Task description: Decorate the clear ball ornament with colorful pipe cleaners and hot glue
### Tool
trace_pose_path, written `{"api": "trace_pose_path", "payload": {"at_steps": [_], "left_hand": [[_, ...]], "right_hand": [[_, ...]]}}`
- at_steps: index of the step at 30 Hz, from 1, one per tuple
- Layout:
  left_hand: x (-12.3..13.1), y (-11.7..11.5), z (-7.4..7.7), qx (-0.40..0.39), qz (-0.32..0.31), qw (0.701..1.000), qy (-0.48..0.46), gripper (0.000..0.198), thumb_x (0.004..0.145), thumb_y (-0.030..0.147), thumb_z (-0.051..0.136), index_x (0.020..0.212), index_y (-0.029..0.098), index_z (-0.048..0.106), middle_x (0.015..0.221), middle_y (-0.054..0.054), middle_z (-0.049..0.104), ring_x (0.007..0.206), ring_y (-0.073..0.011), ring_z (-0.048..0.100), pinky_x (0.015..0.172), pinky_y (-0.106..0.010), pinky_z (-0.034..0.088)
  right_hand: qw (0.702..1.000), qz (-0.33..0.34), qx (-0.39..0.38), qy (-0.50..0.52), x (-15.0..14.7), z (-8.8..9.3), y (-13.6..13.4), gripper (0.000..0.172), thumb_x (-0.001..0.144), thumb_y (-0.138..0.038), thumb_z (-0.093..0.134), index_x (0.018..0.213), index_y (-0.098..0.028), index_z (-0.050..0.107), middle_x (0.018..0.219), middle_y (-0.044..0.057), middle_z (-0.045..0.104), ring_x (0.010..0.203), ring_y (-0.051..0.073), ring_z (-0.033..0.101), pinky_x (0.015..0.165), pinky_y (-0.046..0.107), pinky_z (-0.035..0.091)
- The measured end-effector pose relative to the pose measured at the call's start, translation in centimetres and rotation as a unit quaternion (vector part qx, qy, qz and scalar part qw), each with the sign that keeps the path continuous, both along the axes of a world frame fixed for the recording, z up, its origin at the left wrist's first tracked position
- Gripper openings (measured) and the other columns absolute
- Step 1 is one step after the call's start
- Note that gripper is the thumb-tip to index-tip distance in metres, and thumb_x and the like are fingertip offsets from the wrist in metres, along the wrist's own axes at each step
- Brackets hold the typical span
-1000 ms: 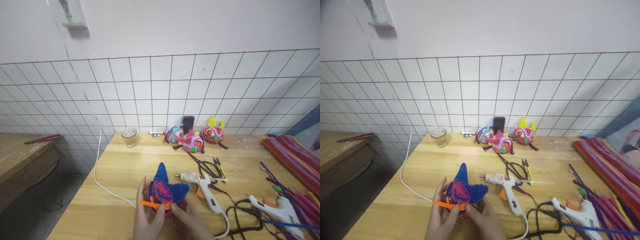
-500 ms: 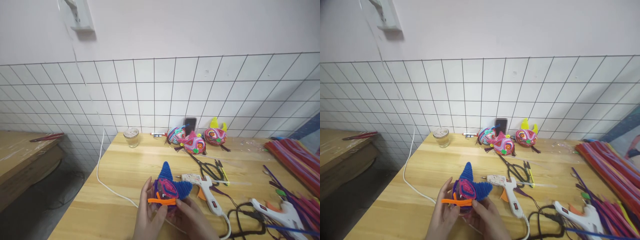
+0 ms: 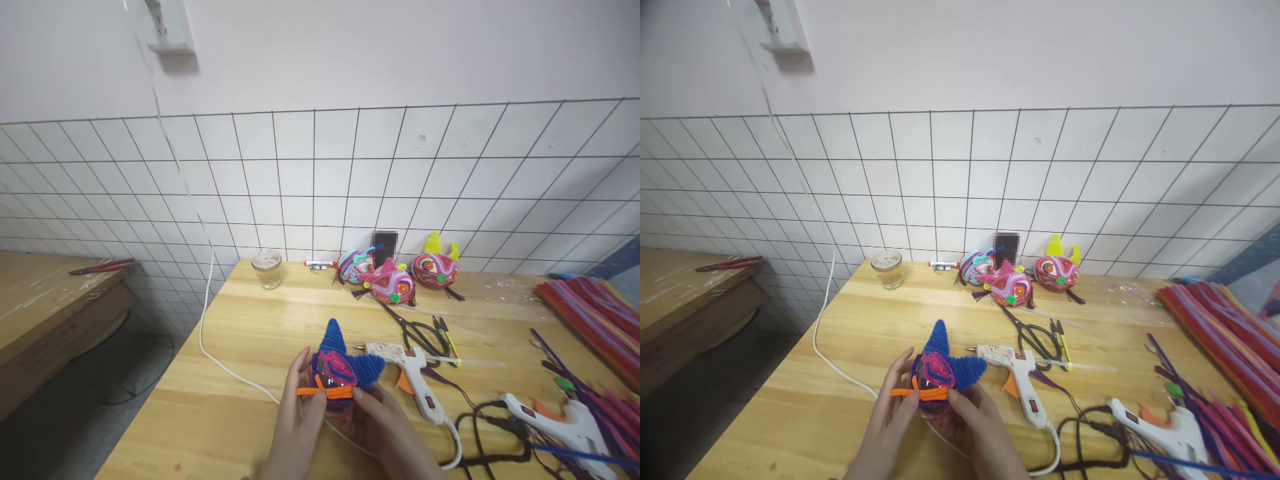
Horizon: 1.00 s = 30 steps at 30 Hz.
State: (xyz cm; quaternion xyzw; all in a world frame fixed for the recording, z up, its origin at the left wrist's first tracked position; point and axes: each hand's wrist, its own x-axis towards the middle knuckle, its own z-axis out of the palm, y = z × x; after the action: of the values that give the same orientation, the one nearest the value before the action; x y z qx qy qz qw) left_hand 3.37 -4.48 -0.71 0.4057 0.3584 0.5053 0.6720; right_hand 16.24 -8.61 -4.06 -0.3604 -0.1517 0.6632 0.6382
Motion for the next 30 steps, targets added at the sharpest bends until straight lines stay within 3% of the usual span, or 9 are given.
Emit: {"api": "trace_pose_path", "payload": {"at_steps": [7,17,25,30], "left_hand": [[-0.1,0.1,0.0,0.013,0.001,1.0,0.012,0.047,0.074,0.038,0.069,0.116,0.021,0.059,0.118,-0.012,0.067,0.109,-0.0279,0.062,0.088,-0.036,0.053],[-0.1,0.8,-0.1,0.022,-0.016,0.999,0.018,0.044,0.069,0.039,0.073,0.109,0.022,0.065,0.113,-0.012,0.071,0.105,-0.0283,0.065,0.087,-0.035,0.053],[0.1,1.3,-1.2,-0.021,-0.019,0.999,-0.021,0.062,0.064,0.039,0.078,0.119,0.023,0.056,0.103,-0.012,0.074,0.096,-0.0284,0.069,0.082,-0.037,0.054],[0.2,1.4,-2.1,-0.032,-0.021,0.999,-0.034,0.066,0.062,0.04,0.079,0.121,0.021,0.056,0.12,-0.017,0.067,0.11,-0.0327,0.062,0.092,-0.041,0.049]], "right_hand": [[1.0,0.0,-0.011,0.006,0.1,0.2,-0.1,0.027,0.068,-0.032,0.081,0.091,-0.02,0.071,0.085,0.005,0.076,0.071,0.017,0.069,0.068,0.028,0.051],[1.0,-0.005,0.003,0.008,-0.2,0.9,-0.3,0.025,0.072,-0.032,0.078,0.092,-0.02,0.07,0.085,0.006,0.076,0.071,0.019,0.07,0.071,0.032,0.051],[0.998,0.004,0.037,0.043,-0.4,1.2,0.1,0.033,0.07,-0.031,0.079,0.098,-0.019,0.068,0.094,0.008,0.076,0.087,0.026,0.07,0.082,0.04,0.051],[0.999,-0.01,0.038,0.025,-0.5,1.4,0.2,0.034,0.07,-0.033,0.079,0.099,-0.02,0.069,0.093,0.008,0.076,0.083,0.025,0.071,0.079,0.039,0.052]]}}
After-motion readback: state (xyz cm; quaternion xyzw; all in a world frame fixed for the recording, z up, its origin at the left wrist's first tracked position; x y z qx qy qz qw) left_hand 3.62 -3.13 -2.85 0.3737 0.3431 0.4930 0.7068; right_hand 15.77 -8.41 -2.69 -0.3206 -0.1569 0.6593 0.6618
